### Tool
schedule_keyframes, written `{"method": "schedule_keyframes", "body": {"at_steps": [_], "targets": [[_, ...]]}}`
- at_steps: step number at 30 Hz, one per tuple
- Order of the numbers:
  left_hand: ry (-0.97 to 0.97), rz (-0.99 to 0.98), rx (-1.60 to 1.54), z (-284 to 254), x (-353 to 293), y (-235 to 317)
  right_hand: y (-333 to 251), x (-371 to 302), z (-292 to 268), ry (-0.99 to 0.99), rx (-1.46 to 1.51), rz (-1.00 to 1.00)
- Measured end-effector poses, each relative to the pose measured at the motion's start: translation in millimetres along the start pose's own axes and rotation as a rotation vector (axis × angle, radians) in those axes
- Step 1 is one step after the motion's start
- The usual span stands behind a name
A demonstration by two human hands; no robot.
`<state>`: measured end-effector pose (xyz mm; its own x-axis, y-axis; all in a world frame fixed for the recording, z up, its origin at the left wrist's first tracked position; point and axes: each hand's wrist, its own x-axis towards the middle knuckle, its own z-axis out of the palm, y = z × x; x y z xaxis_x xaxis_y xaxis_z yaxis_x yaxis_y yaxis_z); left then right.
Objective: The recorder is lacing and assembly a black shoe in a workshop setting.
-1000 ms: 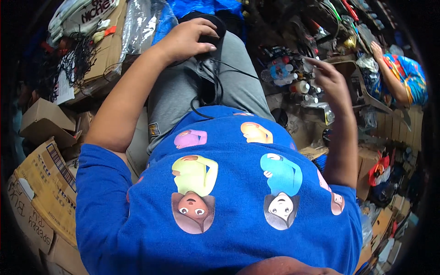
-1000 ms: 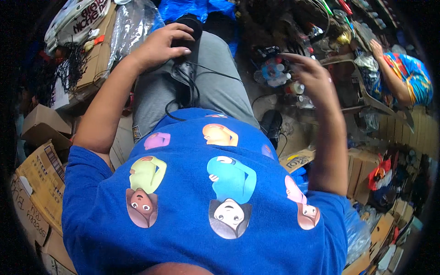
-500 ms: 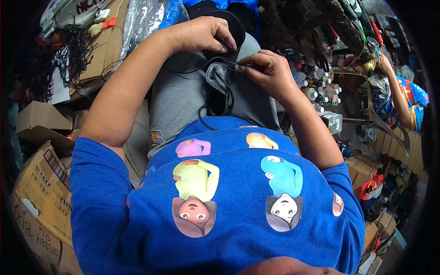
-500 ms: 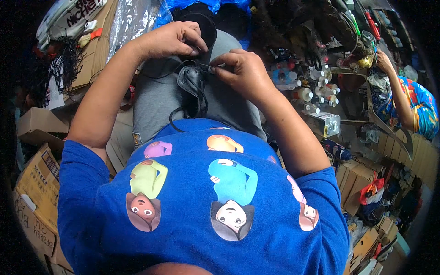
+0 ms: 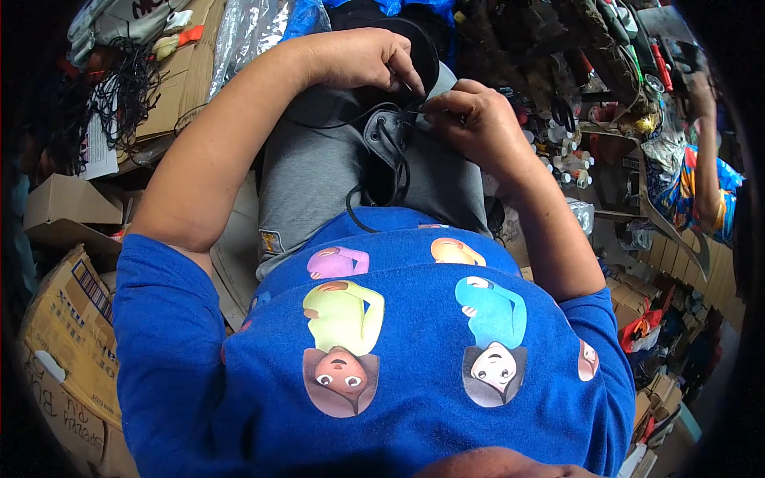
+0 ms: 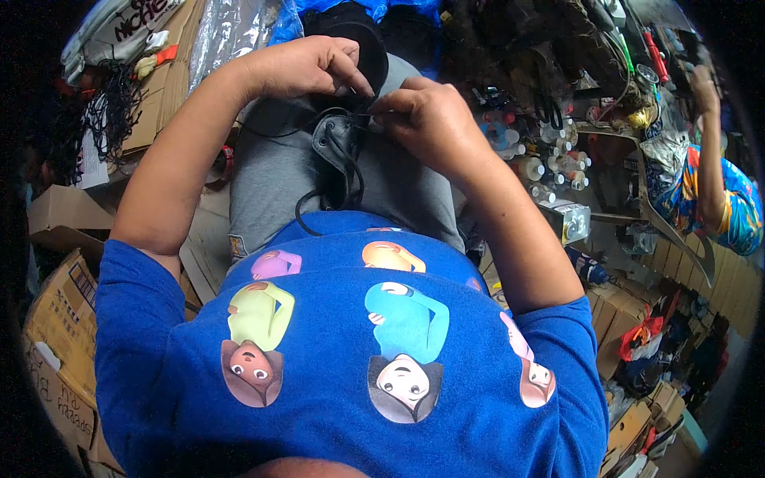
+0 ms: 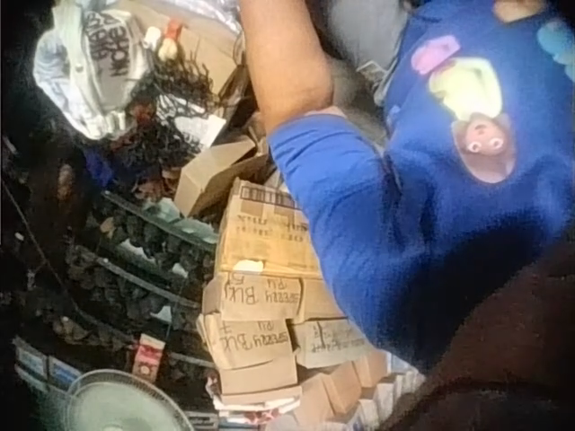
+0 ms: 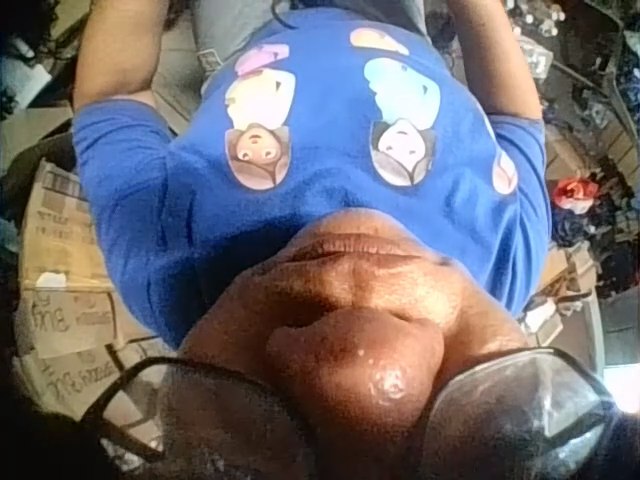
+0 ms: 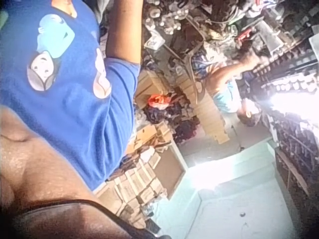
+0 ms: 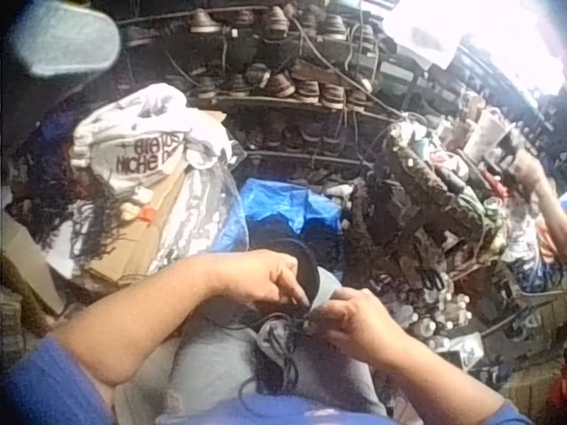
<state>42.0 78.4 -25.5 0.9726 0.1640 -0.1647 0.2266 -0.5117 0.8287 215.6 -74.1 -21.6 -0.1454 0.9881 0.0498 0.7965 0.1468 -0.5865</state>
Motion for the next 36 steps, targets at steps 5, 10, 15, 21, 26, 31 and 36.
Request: {"method": "schedule_keyframes", "body": {"at_steps": [5, 10, 15, 21, 26, 31, 36], "targets": [[-0.003, -0.020, -0.009, 0, 8, 0, -4, 15, -11, -0.033, -0.193, -0.187], [-0.020, 0.018, 0.037, -1, 15, 0, 11, 15, -5, -0.020, -0.061, -0.216], [-0.077, -0.029, 0.064, -3, 9, 1, 5, 10, -12, -0.029, -0.155, -0.273], [-0.089, -0.016, 0.104, -4, 11, 5, 11, 5, -2, 0.034, -0.097, -0.175], [-0.076, -0.018, 0.083, -6, 19, 6, 11, 19, -15, 0.010, -0.230, -0.320], [-0.057, 0.021, 0.085, -3, 23, 2, 10, 19, -4, -0.037, -0.193, -0.327], [0.402, 0.093, 0.250, 17, -3, 0, 21, 8, -3, -0.088, 0.084, -0.132]]}}
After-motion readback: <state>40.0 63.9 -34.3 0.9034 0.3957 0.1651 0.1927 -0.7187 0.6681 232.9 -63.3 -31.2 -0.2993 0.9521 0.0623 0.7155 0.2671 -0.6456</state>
